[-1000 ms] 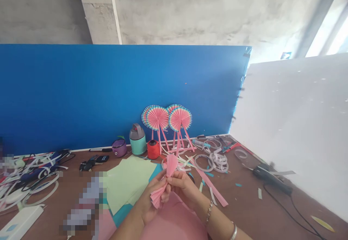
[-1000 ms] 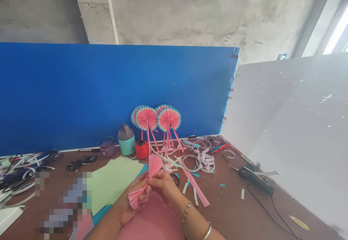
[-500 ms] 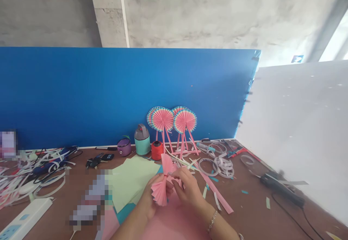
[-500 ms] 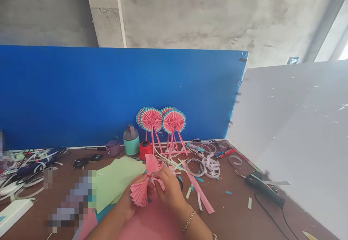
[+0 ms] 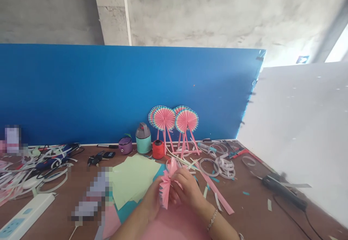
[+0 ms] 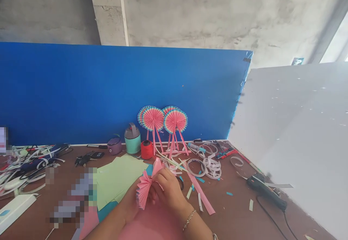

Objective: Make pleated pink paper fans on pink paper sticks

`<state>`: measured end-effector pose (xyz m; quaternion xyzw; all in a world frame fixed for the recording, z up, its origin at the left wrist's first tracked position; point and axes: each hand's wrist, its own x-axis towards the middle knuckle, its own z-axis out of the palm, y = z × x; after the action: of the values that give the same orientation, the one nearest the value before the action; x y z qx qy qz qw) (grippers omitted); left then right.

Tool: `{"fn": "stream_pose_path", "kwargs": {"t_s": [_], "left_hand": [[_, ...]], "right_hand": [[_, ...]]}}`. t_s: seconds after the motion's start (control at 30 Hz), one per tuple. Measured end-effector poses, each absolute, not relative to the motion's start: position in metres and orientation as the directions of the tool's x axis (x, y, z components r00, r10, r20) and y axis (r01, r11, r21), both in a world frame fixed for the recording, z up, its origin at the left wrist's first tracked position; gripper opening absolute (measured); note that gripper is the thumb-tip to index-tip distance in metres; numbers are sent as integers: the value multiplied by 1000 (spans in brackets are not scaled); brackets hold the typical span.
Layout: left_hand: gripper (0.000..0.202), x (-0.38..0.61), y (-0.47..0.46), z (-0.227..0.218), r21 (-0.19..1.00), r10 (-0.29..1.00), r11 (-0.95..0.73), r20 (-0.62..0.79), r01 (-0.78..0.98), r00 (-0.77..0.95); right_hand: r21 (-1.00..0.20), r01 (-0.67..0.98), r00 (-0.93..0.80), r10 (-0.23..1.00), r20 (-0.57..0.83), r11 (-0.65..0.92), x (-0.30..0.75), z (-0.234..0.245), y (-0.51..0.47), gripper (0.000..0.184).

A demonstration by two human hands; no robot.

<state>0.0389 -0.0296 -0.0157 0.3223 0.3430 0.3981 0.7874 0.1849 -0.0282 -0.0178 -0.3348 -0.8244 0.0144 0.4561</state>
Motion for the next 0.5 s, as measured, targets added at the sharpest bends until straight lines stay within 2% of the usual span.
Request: {"fn": "stream_pose_path", "kwargs": {"t_s": [0.07, 0.2, 0.33, 0.5], "left_hand": [[27, 36, -29, -13, 760, 857, 470, -271, -449, 439], [15, 32, -30, -8, 653, 801, 555, -252, -515, 543], [19, 32, -28, -9, 618, 816, 522, -162, -588, 555], [27, 32, -25, -16, 661, 864, 417, -74, -624, 498]], "right_hand": [[-356, 516, -355, 573, 739, 779, 186, -16, -30, 15], [-440, 449, -330, 602, 727, 778, 185, -14, -34, 16], [-571, 355, -238, 662, 711, 741, 182, -15, -35, 14], [-716, 258, -173, 760, 626, 649, 180, -18, -33, 16]]}}
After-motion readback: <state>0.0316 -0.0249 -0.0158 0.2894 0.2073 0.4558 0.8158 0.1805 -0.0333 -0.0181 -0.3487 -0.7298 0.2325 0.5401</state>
